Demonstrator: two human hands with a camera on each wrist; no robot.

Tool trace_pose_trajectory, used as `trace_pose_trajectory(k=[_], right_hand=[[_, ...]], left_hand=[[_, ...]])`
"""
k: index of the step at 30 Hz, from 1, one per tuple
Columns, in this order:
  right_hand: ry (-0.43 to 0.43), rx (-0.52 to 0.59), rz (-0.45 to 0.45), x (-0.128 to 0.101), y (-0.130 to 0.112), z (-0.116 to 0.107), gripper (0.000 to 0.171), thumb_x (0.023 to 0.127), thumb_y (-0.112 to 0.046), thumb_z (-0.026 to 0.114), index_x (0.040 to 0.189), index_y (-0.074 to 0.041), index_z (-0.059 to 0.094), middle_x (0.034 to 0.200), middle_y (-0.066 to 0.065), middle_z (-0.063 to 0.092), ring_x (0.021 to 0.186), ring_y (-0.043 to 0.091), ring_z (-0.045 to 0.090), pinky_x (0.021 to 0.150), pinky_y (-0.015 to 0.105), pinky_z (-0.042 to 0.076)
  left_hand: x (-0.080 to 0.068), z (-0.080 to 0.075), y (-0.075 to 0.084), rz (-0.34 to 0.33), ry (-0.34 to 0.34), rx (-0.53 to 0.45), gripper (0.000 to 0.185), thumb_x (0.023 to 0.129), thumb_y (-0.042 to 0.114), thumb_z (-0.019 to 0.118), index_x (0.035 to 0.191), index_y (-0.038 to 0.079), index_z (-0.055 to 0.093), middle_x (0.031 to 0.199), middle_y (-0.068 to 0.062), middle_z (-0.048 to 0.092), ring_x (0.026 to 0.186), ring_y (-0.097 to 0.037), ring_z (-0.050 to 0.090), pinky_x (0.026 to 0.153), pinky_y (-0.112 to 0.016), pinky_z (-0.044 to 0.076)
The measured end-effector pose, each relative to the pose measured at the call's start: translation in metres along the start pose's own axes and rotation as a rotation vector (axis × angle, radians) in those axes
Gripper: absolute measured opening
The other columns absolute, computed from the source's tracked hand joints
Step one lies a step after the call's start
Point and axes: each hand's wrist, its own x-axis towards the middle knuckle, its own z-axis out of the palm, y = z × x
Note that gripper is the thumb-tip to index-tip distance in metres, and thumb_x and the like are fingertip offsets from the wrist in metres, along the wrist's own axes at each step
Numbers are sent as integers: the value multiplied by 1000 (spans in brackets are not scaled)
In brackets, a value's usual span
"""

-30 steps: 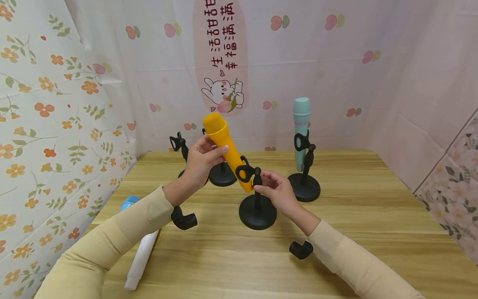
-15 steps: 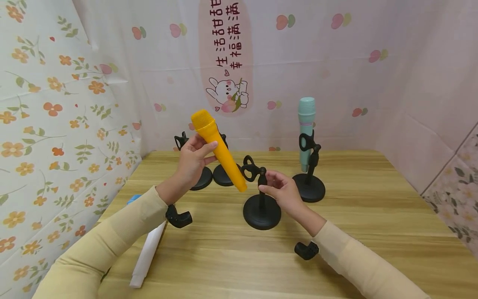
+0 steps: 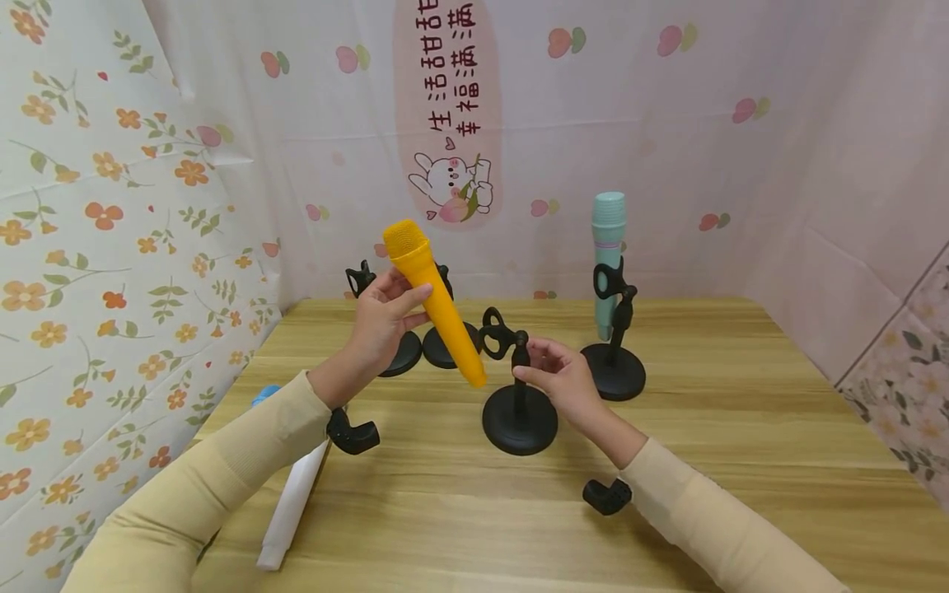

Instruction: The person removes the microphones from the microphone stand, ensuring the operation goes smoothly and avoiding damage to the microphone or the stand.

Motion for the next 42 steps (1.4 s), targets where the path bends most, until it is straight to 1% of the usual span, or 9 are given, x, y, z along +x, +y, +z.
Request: trace_pose_trajectory(k=[9,16,24,26,31,38,42], right_hand=[[5,5,-8,-2,-4,0,43,86,-11,76,121,4,59,105,2,58,97,17,53,83,17,49],[9,5,-26,0,-3,-1,39,85,-11,77,118,2,61,105,0,59,99,15,55,84,17,50],[18,18,-13,1,-5,1,42,84,-9,77,119,5,59,105,0,58,99,14,54,83,17,50],[21,31,-12,1,-7,1,38,84,-8,77,117,3,61,102,-1,58,97,14,54,82,17,50],[29,67,-23,2,-11,1,28,84,-6,76,110,-6,66,99,-3,59,95,13,53,80,18,51],[27,88,-21,6,-16,-1,24,84,-6,76,104,-17,67,99,-6,59,98,12,52,81,18,50],[32,102,-27,8,-17,-1,23,85,-6,76,101,-20,67,101,-6,59,99,12,52,82,18,50]], left_hand=[[-2,-1,-1,-20,-2,29,38,90,5,70,126,3,58,114,-12,62,105,-28,62,84,-46,55],[-4,-1,0,-46,1,47,39,90,7,71,126,4,58,113,-12,62,106,-28,61,83,-45,55],[-6,-3,0,-52,-4,58,38,90,8,71,126,3,59,112,-12,62,105,-28,61,82,-44,55],[-7,-3,0,-54,-4,60,38,90,9,71,126,4,59,111,-12,62,104,-28,61,82,-44,55],[-9,-4,1,-67,1,63,39,90,10,71,127,3,59,112,-12,62,103,-28,62,82,-44,55],[-13,-8,1,-116,13,92,38,90,12,71,126,4,59,112,-11,62,102,-27,62,79,-40,57],[-15,-10,0,-141,13,109,37,90,14,72,123,3,60,111,-12,63,102,-26,62,78,-39,57]])
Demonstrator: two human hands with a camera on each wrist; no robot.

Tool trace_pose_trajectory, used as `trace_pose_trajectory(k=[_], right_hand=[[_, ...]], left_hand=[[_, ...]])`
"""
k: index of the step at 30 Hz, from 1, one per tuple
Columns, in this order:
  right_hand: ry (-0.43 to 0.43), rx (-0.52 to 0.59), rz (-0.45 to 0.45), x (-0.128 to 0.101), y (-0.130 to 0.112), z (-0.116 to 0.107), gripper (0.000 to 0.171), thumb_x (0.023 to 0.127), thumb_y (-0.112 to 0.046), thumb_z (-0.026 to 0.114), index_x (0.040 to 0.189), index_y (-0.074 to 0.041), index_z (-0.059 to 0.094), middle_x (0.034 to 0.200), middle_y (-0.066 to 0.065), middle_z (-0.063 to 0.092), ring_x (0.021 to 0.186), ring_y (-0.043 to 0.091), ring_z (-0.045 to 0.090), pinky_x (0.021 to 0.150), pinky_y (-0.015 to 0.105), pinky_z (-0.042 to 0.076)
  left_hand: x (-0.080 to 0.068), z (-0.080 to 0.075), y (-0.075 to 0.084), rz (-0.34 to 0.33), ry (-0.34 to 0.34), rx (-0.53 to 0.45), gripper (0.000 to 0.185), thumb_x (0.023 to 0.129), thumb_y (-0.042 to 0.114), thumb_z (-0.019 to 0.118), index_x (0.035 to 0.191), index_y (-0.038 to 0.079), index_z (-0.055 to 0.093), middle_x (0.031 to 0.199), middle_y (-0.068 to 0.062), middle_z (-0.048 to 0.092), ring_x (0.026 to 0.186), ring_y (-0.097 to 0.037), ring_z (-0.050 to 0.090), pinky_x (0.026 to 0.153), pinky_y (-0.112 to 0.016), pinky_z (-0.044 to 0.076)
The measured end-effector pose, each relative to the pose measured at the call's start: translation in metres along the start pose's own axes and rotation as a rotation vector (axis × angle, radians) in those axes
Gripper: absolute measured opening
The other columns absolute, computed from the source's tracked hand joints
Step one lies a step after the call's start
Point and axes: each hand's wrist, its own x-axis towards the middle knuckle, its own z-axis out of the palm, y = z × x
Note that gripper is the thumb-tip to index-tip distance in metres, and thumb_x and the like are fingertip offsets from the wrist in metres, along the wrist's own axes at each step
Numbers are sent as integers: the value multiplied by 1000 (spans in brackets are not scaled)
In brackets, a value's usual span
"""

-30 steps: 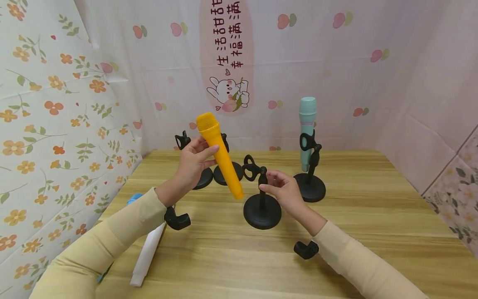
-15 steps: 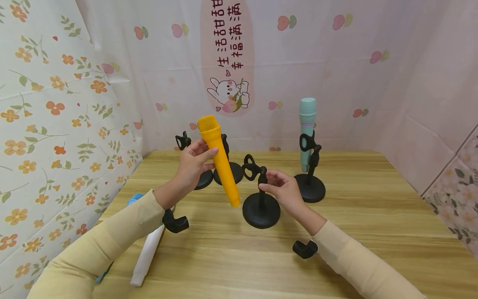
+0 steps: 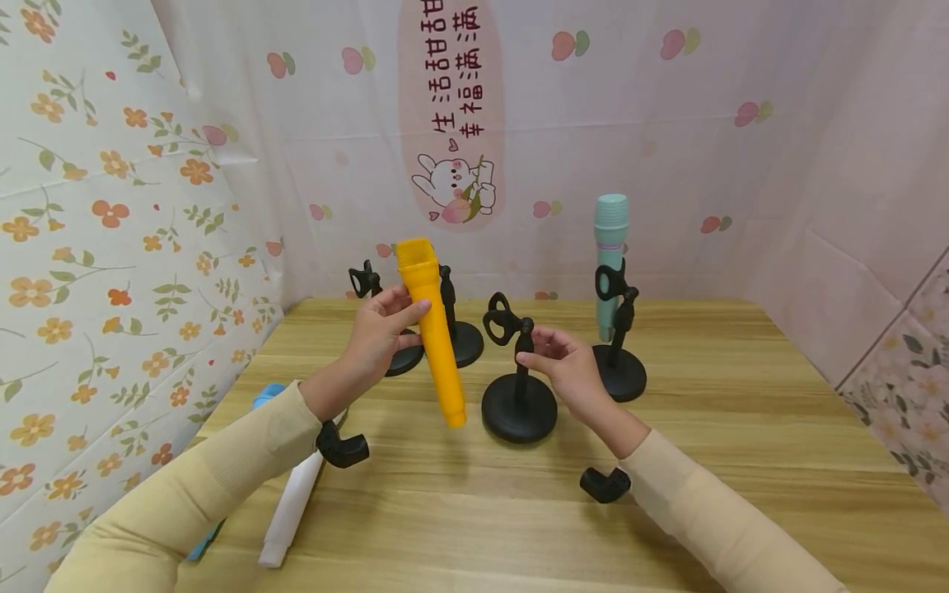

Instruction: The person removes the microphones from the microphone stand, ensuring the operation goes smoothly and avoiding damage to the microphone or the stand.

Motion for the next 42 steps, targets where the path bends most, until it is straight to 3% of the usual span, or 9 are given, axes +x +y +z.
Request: trace_pose_trajectory(k=[14,26,35,42], right_hand=[[12,11,-23,13,-5,-1,23,86,-8,75,104,-19,64,105,-3,54,99,12,52,82,19,50],[22,18,3,24,-7,-2,25,88,-13,74,109,-18,62,107,-1,52,106,14,52,84,19,50],[27,85,-8,31,-7,-4,24,88,-8,73,104,-23,63,104,-1,51,104,13,51,83,18,50],[39,94,-10,34,-9,-3,26,89,-5,71,111,-16,62,107,1,51,107,13,51,85,19,50]], left_hand=[[-5,-9,-10,-94,53,72,38,89,19,73,122,3,61,112,-12,61,100,-26,63,72,-35,58],[-12,-15,-18,-149,38,131,37,89,21,73,119,3,62,108,-12,62,90,-24,63,73,-40,58],[-19,-19,-27,-194,19,167,36,88,19,74,117,1,62,106,-13,62,86,-23,64,70,-40,58],[-23,-22,-34,-230,1,187,41,86,22,77,119,2,62,105,-14,65,85,-24,65,70,-40,59]])
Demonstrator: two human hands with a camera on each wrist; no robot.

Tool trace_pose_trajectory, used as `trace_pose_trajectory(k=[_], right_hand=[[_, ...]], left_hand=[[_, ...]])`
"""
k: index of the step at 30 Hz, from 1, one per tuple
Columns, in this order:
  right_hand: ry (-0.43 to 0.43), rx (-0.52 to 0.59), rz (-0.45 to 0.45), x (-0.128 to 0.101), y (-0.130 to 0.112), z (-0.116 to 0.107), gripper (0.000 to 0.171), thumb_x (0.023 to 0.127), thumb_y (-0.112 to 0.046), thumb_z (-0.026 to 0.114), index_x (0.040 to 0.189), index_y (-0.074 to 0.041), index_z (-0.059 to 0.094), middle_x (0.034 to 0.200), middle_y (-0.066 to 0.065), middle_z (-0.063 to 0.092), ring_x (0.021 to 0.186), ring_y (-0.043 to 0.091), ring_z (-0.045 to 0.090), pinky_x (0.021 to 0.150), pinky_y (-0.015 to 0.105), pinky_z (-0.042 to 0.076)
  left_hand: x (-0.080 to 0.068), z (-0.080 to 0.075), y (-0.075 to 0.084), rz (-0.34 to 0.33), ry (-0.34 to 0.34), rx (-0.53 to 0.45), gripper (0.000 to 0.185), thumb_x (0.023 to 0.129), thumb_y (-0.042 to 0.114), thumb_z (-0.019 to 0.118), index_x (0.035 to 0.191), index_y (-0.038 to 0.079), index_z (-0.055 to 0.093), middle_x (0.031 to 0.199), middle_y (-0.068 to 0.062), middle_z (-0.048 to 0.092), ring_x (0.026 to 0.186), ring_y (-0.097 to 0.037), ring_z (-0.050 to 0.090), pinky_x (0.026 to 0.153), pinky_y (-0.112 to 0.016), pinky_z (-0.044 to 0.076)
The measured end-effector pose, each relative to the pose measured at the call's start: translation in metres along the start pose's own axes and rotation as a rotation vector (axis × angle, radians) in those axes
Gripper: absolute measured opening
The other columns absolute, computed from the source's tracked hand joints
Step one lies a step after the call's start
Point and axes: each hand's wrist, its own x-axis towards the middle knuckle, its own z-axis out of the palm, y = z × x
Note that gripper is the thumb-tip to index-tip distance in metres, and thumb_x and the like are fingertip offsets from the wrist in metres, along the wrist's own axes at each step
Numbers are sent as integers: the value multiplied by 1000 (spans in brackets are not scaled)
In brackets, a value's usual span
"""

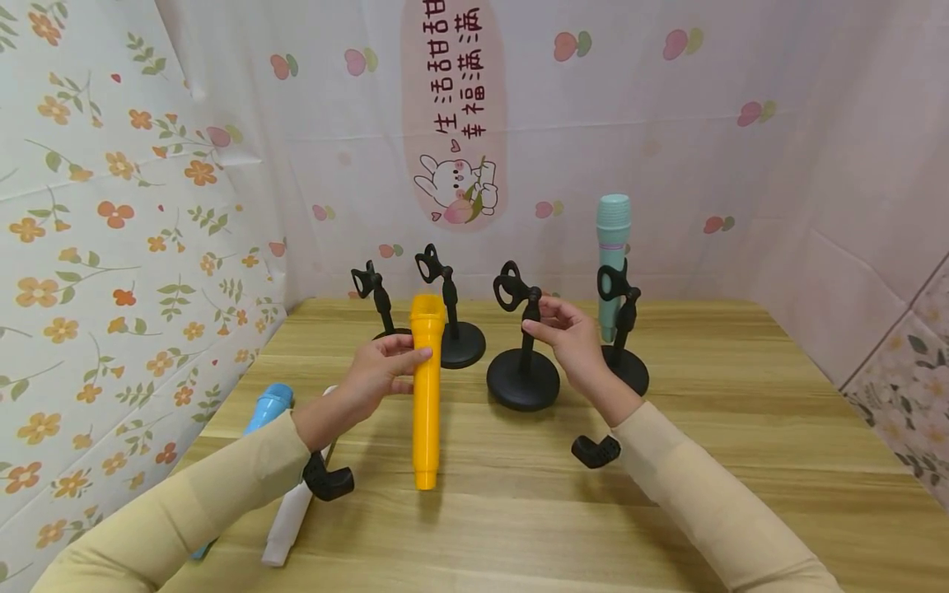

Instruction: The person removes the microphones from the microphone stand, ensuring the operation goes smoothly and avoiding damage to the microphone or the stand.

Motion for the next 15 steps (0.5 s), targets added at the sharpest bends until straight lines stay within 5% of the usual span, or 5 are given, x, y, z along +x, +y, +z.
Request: trace_pose_trajectory(k=[15], right_hand=[[-10,23,-33,13,-3,4,23,89,-7,71,108,-16,63,103,2,55,100,11,58,85,20,51]], left_hand=[[-6,-7,-15,-57,19,-7,44,87,20,76,123,2,59,102,-13,67,77,-20,65,67,-38,59]])
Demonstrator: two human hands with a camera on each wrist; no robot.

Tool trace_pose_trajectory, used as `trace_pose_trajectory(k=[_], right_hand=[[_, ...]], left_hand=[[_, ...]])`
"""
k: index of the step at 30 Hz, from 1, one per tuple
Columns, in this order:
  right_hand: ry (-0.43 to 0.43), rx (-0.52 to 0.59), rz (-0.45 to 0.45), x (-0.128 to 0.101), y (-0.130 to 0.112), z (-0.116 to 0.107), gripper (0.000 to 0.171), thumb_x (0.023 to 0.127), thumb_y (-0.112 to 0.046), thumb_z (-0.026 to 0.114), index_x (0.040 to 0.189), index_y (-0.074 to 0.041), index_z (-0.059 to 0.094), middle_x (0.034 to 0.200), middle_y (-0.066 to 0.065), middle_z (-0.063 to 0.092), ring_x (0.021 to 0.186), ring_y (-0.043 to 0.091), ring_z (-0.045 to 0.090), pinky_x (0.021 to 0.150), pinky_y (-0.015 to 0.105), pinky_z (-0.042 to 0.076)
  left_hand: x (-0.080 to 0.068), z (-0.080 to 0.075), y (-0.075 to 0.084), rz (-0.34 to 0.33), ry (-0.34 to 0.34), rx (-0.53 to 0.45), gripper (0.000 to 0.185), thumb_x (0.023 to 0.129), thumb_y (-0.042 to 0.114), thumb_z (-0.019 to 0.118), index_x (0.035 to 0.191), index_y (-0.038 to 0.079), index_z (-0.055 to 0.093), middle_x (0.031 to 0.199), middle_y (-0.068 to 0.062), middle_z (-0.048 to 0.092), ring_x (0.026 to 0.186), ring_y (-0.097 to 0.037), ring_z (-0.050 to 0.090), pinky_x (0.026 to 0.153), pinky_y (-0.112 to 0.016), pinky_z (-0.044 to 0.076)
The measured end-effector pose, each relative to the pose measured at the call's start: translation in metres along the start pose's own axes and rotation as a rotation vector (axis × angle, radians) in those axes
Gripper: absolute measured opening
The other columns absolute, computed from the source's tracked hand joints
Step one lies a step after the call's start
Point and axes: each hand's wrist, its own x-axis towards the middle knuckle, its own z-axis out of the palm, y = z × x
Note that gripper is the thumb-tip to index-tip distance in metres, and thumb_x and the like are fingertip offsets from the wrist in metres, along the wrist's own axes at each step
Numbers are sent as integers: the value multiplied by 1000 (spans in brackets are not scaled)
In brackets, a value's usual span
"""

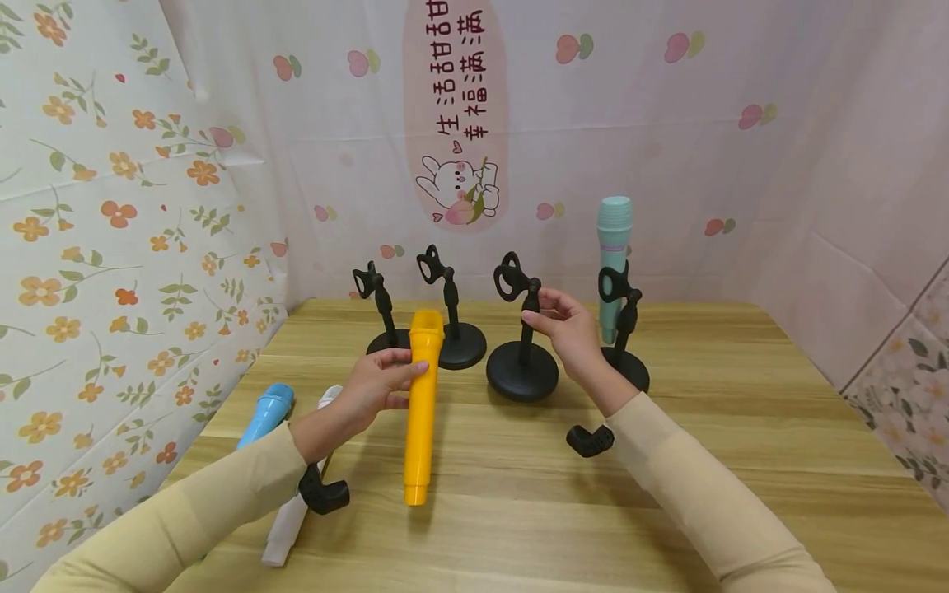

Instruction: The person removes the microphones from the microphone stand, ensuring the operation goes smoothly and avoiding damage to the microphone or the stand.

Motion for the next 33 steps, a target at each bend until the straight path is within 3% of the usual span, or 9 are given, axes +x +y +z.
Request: trace_pose_trajectory(k=[8,15,25,33], right_hand=[[7,20,9,5,-1,2,21,89,-6,71,106,-17,64,101,3,55,93,10,61,83,21,53],[36,-16,28,10,-2,2,25,90,-8,71,112,-15,61,108,2,52,102,13,52,83,18,51],[54,6,17,21,-4,6,28,89,-5,70,115,-10,59,105,1,53,99,12,54,81,19,52],[69,-36,35,30,0,5,37,90,-9,70,124,-4,56,108,2,52,101,12,53,83,19,52]], left_hand=[[-2,-4,-8,-40,43,5,48,85,22,77,126,4,59,104,-14,67,78,-22,67,65,-38,59],[-4,-8,-15,-58,41,38,53,84,25,78,128,4,57,108,-14,67,83,-24,67,69,-40,59],[-9,-13,-24,-97,54,84,53,84,27,79,126,3,58,104,-13,68,80,-23,68,69,-41,59],[-10,-20,-31,-118,50,108,52,85,25,78,127,2,59,104,-13,68,81,-24,69,70,-43,58]])
